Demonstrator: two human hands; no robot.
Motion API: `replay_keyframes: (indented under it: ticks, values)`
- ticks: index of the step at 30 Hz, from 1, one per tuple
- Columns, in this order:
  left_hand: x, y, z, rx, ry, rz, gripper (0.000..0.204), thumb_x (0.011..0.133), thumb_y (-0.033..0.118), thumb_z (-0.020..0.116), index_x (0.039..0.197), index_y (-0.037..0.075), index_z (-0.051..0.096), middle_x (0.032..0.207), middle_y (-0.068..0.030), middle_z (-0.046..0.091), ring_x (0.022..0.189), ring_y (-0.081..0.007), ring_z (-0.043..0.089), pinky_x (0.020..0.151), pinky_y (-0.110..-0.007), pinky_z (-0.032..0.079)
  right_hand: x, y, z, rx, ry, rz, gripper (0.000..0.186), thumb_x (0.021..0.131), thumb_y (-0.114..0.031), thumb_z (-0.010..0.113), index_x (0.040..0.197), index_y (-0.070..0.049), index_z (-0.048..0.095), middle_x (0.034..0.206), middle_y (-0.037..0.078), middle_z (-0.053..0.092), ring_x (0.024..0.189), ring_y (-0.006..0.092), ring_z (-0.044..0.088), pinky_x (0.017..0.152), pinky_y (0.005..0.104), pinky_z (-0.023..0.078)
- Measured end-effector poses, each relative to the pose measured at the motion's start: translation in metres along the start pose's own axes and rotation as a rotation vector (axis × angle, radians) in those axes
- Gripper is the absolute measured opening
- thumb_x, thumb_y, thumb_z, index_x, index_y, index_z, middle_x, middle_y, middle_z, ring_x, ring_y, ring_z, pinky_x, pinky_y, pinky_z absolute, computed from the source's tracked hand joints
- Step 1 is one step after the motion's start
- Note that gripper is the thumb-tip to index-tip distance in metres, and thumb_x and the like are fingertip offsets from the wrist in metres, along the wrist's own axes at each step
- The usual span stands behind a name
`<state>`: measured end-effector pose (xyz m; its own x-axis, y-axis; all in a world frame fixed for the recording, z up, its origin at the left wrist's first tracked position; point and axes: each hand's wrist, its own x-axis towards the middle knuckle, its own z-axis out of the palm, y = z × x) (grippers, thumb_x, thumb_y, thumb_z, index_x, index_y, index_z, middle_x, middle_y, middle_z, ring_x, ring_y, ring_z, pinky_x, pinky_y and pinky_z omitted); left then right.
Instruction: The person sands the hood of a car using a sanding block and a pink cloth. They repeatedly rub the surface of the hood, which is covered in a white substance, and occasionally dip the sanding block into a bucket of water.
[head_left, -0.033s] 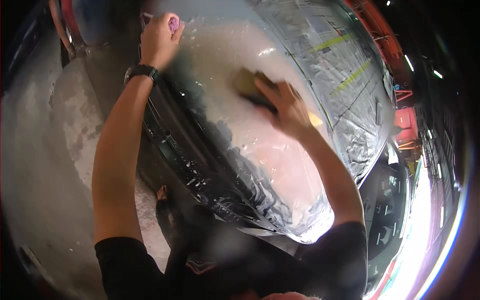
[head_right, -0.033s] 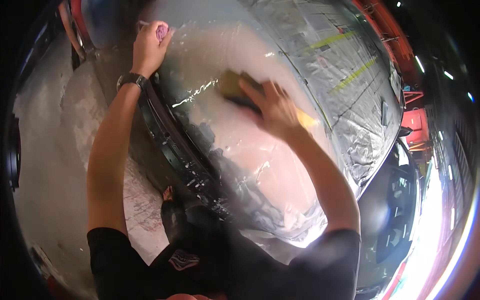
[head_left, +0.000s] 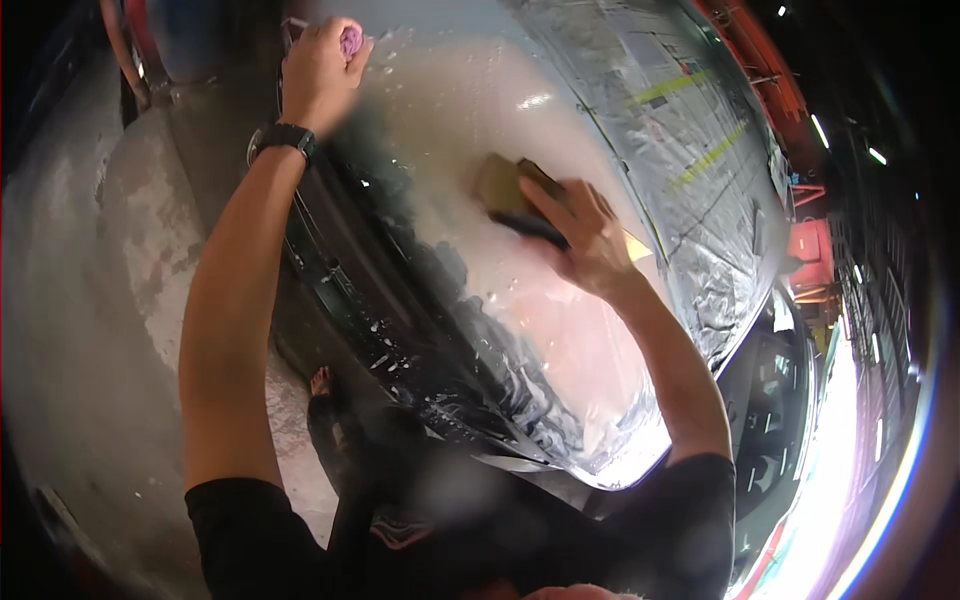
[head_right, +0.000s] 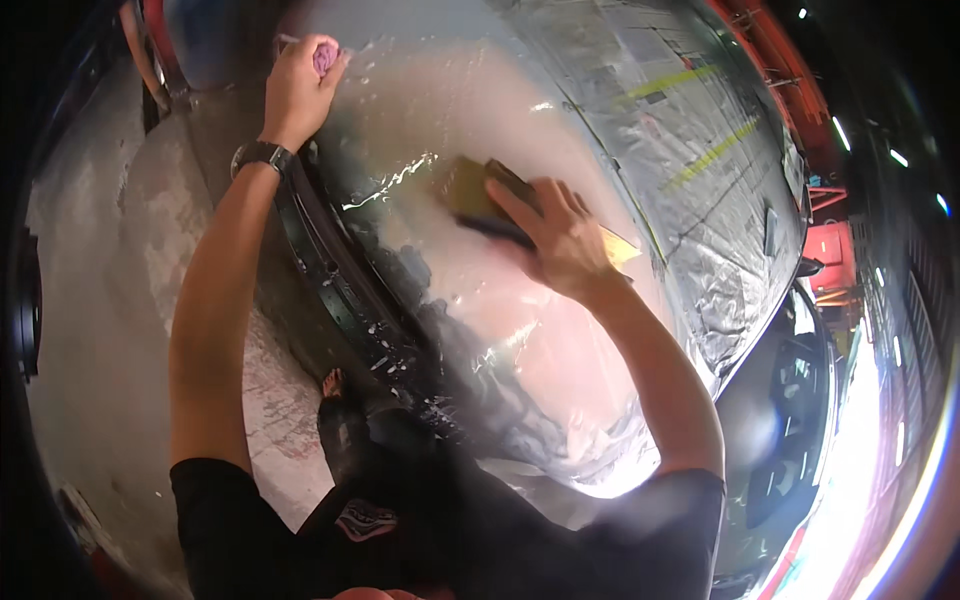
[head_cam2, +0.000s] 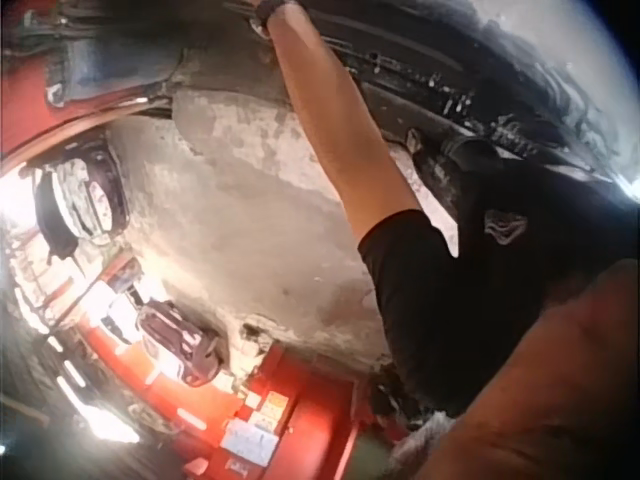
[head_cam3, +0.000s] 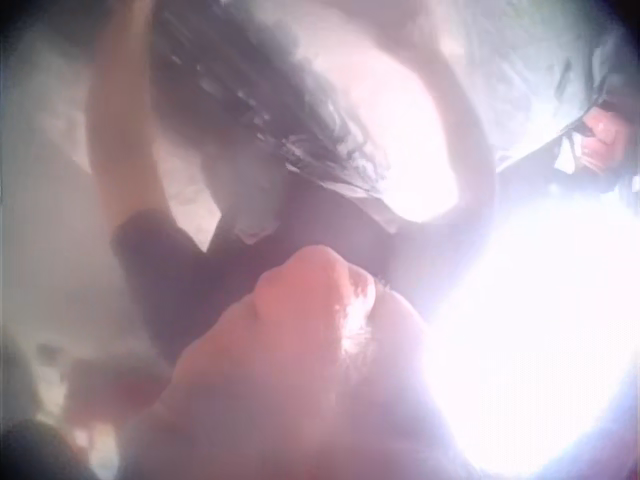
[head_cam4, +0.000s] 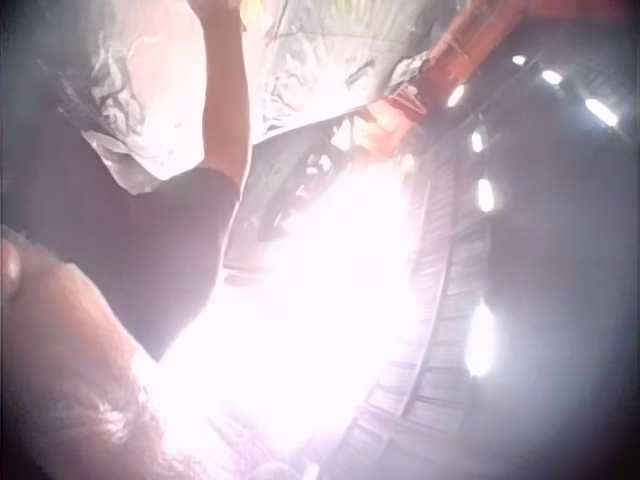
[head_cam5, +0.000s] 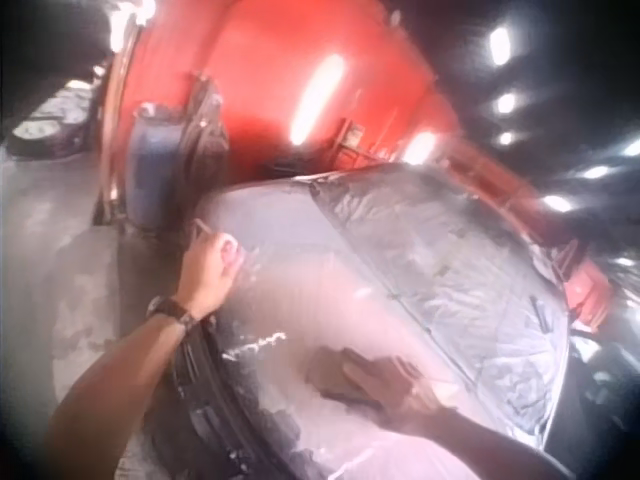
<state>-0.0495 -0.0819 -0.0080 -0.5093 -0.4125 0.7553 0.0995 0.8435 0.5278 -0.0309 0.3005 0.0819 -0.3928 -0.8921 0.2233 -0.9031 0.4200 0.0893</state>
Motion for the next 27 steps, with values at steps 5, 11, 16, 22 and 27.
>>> replay_keyframes:
  ticks: [5,11,16,22,27]
  values:
    - [0.009,0.016,-0.001,-0.070,0.003,0.037,0.024,0.092,0.027,0.071,0.104,0.008,0.063,0.095,-0.0147,0.067,0.089,-0.0350,0.065,0.078,-0.042,0.052,0.087,0.092,0.015,0.004,0.000,0.231,0.060,0.090,-0.051,0.069,0.142,-0.025,0.056,0.118,0.019,0.058,0.106,0.0383,0.063,0.090,0.0492,0.052]
    - [0.004,0.008,0.006,-0.052,-0.028,-0.014,0.024,0.092,0.027,0.071,0.103,0.008,0.063,0.094,-0.0151,0.067,0.089,-0.0349,0.065,0.077,-0.042,0.052,0.125,0.100,0.037,-0.093,0.040,0.283,0.055,0.092,-0.056,0.063,0.140,-0.030,0.058,0.117,0.020,0.058,0.101,0.0413,0.064,0.085,0.0511,0.053]
    - [0.000,0.004,0.002,-0.010,-0.013,-0.042,0.023,0.091,0.026,0.072,0.104,0.009,0.063,0.095,-0.0149,0.066,0.088,-0.0361,0.065,0.076,-0.044,0.052,-0.015,-0.002,-0.007,0.018,0.005,0.024,0.061,0.085,-0.045,0.075,0.139,-0.021,0.061,0.111,0.018,0.058,0.102,0.0375,0.062,0.090,0.0479,0.052]
    - [0.006,0.006,0.002,-0.081,0.018,0.013,0.022,0.091,0.026,0.072,0.104,0.011,0.063,0.094,-0.0150,0.066,0.087,-0.0367,0.065,0.075,-0.047,0.052,0.086,0.072,0.007,0.054,0.029,0.252,0.054,0.089,-0.047,0.070,0.137,-0.022,0.062,0.110,0.020,0.061,0.097,0.0420,0.064,0.086,0.0491,0.054]
    - [0.004,0.012,0.006,-0.068,-0.022,-0.019,0.023,0.092,0.025,0.071,0.105,0.009,0.062,0.095,-0.0144,0.066,0.089,-0.0352,0.066,0.076,-0.043,0.053,0.139,0.114,0.040,-0.126,0.112,0.267,0.056,0.091,-0.054,0.064,0.139,-0.025,0.059,0.108,0.021,0.059,0.096,0.0418,0.063,0.081,0.0516,0.053]
